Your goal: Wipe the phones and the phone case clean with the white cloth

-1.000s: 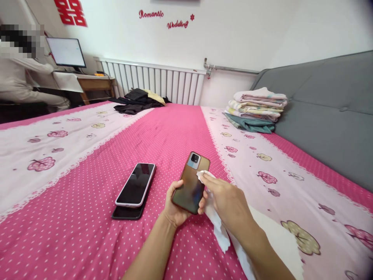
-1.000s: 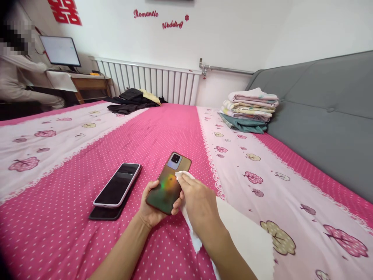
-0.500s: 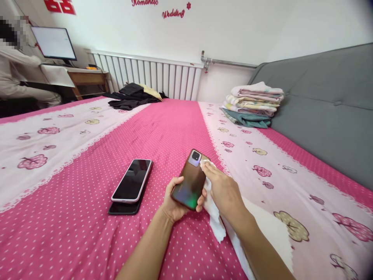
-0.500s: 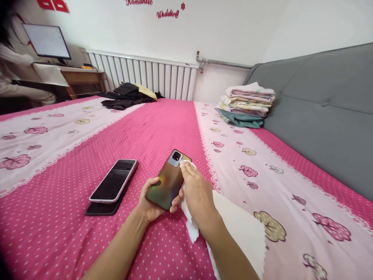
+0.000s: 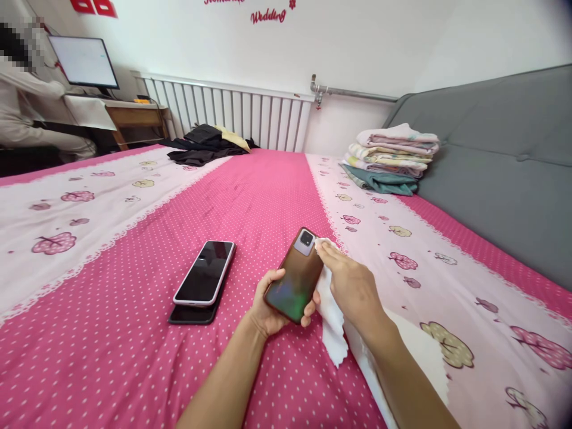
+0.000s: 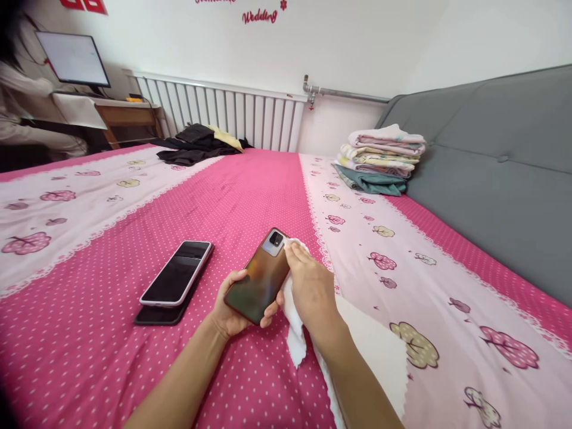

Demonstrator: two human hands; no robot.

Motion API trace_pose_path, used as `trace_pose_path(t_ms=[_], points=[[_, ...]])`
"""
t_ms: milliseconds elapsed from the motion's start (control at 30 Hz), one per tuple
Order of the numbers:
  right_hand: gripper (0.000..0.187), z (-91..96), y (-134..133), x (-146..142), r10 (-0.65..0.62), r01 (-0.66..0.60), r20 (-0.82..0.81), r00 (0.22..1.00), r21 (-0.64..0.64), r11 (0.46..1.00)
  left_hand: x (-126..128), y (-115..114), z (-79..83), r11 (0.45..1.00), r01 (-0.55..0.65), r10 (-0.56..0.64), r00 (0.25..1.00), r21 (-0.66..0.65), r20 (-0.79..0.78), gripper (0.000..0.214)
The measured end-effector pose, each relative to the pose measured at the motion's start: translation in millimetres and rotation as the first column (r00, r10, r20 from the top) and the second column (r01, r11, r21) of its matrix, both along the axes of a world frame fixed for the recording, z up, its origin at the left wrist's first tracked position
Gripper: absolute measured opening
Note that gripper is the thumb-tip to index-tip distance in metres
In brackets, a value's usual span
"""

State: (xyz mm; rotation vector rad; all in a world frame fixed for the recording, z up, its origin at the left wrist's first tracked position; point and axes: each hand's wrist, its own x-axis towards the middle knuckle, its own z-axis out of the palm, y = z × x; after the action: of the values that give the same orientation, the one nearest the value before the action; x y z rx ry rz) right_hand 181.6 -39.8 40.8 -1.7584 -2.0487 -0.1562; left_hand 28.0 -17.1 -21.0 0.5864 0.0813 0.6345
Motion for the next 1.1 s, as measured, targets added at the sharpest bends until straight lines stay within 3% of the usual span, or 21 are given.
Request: trace_pose_path(t_ms=[167,400,567,667,800,933,1100], points=[[0.056,2.6,-8,-10,0.133,-0.137,-0.052,0.990,-0.070,0.988,2,0,3.9,0.997,-0.077,0.077,0.997,-0.011,0.019,0.064],[0.061,1.6,-16,-15,0.336,-0.344,-0.117,0.935,-0.059,0.937,2,2,3.6,0.987,-0.157,0.157,0.987,-0.010,-0.019,0.060],[0.056,3.9,-19,-15,0.361,-0.371,-0.142,0.922,-0.053,0.927,0,1,3.6,0.980,-0.191,0.196,0.977,0.063,-0.087,0.060],[0.057,4.3,-18,-14,0.340,-0.345,-0.101,0.935,-0.045,0.937,1,-1,6.4,0.951,-0.301,0.293,0.949,-0.065,-0.115,0.047],[0.061,1.9,-17,-15,0.357,-0.360,-0.062,0.932,-0.044,0.932,4,-3,8.1,0.857,-0.452,0.421,0.891,-0.245,-0.173,0.029],[0.056,-2.8,-17,-19,0.340,-0.341,-0.050,0.939,-0.026,0.940,10,-3,9.2,0.838,-0.468,0.428,0.883,-0.280,-0.194,0.032],[0.061,-4.0,-17,-26,0.348,-0.349,-0.044,0.937,-0.023,0.937,12,-3,16.2,0.836,-0.436,0.419,0.899,-0.335,-0.126,0.049]])
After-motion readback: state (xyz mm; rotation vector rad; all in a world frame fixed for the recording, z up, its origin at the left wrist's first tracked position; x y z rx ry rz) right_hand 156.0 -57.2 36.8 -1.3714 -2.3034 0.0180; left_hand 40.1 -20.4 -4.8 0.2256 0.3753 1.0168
